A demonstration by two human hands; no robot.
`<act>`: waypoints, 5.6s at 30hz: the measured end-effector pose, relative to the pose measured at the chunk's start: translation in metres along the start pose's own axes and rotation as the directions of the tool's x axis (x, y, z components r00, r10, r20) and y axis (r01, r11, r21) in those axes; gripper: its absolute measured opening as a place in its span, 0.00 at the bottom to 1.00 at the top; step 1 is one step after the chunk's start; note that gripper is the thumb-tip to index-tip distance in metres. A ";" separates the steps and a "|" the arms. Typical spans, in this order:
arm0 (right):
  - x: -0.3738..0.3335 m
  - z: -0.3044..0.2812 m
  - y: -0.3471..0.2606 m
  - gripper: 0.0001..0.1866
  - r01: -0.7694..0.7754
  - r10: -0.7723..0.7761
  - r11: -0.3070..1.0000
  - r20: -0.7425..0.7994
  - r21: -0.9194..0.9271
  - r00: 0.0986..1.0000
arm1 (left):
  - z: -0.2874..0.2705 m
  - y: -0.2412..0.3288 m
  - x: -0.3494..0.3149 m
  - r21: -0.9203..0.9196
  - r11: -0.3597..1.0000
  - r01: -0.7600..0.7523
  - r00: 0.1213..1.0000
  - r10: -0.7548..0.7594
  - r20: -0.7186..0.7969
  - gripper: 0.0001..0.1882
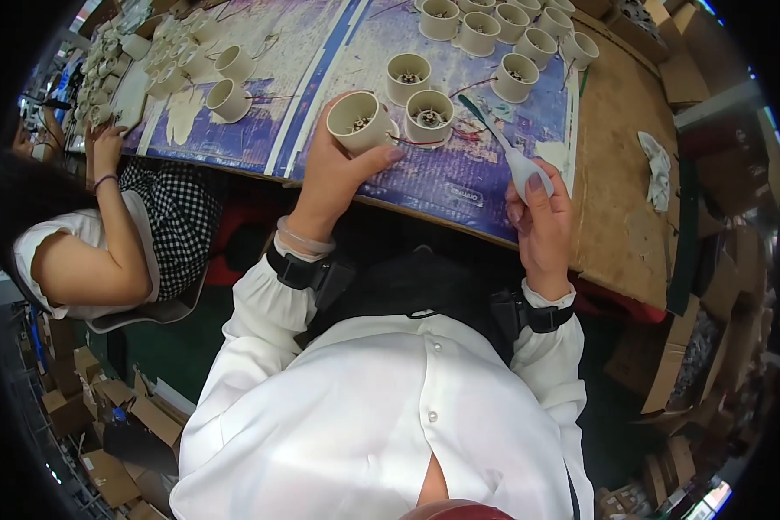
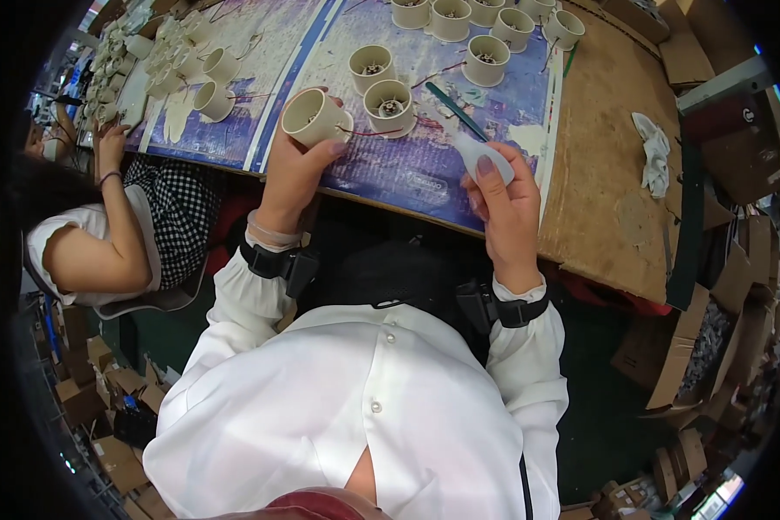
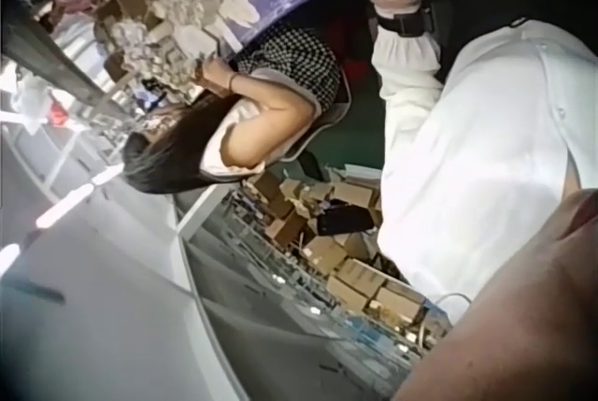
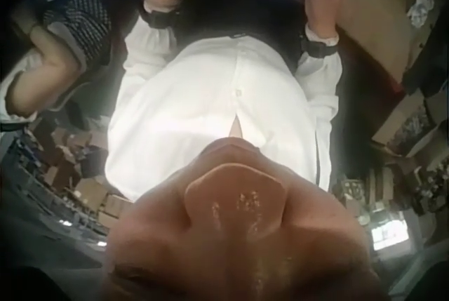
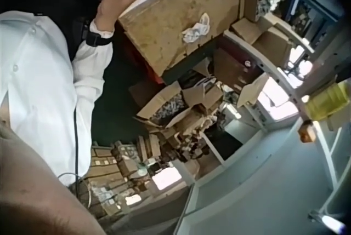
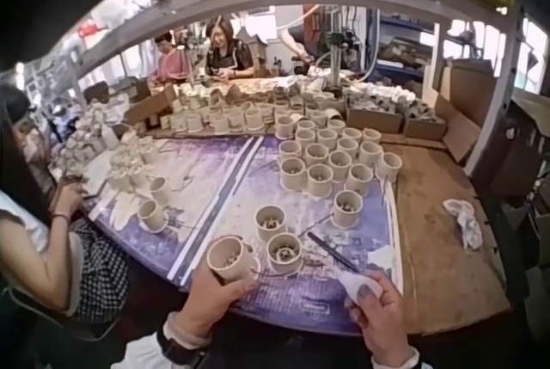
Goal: The person uses tweezers to position wires inside a motor housing, applies liquid from a squeeze bottle to the components, and then sets it aside to repeat the process with another unit.
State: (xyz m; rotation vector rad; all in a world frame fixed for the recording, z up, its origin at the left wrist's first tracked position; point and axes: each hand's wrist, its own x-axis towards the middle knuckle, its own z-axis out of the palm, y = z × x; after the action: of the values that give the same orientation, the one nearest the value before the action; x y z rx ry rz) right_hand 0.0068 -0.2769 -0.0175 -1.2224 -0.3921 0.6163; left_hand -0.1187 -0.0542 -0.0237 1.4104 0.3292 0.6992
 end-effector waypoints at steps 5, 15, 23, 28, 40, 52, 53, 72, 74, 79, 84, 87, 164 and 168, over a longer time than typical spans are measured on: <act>0.005 -0.006 0.003 0.15 0.027 -0.026 0.998 -0.009 0.062 1.000 | -0.001 0.001 -0.001 -0.243 0.961 0.131 0.990 -0.114 0.085 0.27; 0.009 0.007 0.000 0.13 0.040 -0.038 0.999 -0.076 0.033 0.996 | -0.005 -0.011 -0.003 -0.282 0.946 0.162 0.979 -0.119 0.164 0.31; 0.010 0.011 0.005 0.12 0.043 -0.045 0.999 -0.150 -0.012 0.988 | -0.001 -0.008 -0.004 -0.219 0.968 0.126 0.985 -0.095 0.145 0.31; 0.009 0.011 0.007 0.12 0.060 -0.069 0.996 -0.141 -0.065 0.988 | -0.004 -0.010 -0.004 -0.132 0.990 0.052 0.984 -0.028 0.179 0.34; 0.010 0.007 0.007 0.11 0.065 -0.083 0.989 -0.133 -0.131 0.988 | 0.003 -0.003 -0.005 -0.069 0.998 -0.010 0.983 0.022 0.180 0.35; 0.011 0.001 0.006 0.10 0.070 -0.090 0.984 -0.122 -0.165 0.988 | 0.004 -0.008 -0.006 0.055 0.989 -0.135 0.972 0.122 0.201 0.34; 0.011 0.001 0.007 0.10 0.070 -0.090 0.985 -0.124 -0.158 0.988 | 0.004 -0.009 -0.005 0.071 0.985 -0.158 0.969 0.140 0.204 0.34; 0.010 0.006 -0.002 0.10 0.070 -0.089 0.989 -0.145 -0.131 0.985 | -0.005 -0.006 -0.006 -0.103 0.991 -0.085 0.972 0.106 0.211 0.34; 0.010 0.008 -0.003 0.09 0.074 -0.095 0.987 -0.138 -0.144 0.986 | -0.006 -0.006 -0.006 -0.158 0.987 -0.031 0.975 0.065 0.212 0.34; 0.010 0.008 0.001 0.09 0.095 -0.118 0.981 -0.131 -0.166 0.984 | -0.005 -0.007 -0.006 -0.131 0.989 -0.062 0.971 0.090 0.220 0.34; 0.011 0.005 0.002 0.07 0.108 -0.119 0.987 -0.085 -0.121 0.989 | -0.005 -0.007 -0.007 -0.125 0.990 -0.060 0.973 0.085 0.214 0.34; 0.011 0.009 0.001 0.08 0.104 -0.117 0.987 -0.099 -0.122 0.988 | -0.004 -0.007 -0.007 -0.115 0.990 -0.077 0.972 0.100 0.213 0.34; -0.027 0.014 -0.027 0.12 0.579 -0.584 0.370 0.303 -0.726 0.753 | -0.002 -0.010 -0.007 0.052 0.971 -0.232 0.943 0.212 0.257 0.32; -0.030 0.011 -0.028 0.14 0.621 -0.576 0.258 0.398 -0.740 0.714 | -0.002 -0.011 -0.008 0.063 0.972 -0.224 0.948 0.203 0.247 0.32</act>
State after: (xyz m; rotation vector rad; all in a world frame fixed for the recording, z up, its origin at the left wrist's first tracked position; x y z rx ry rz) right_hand -0.0168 -0.2937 0.0133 -1.8219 -1.2628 -0.3347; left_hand -0.1231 -0.0574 -0.0364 1.6144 0.0175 0.6872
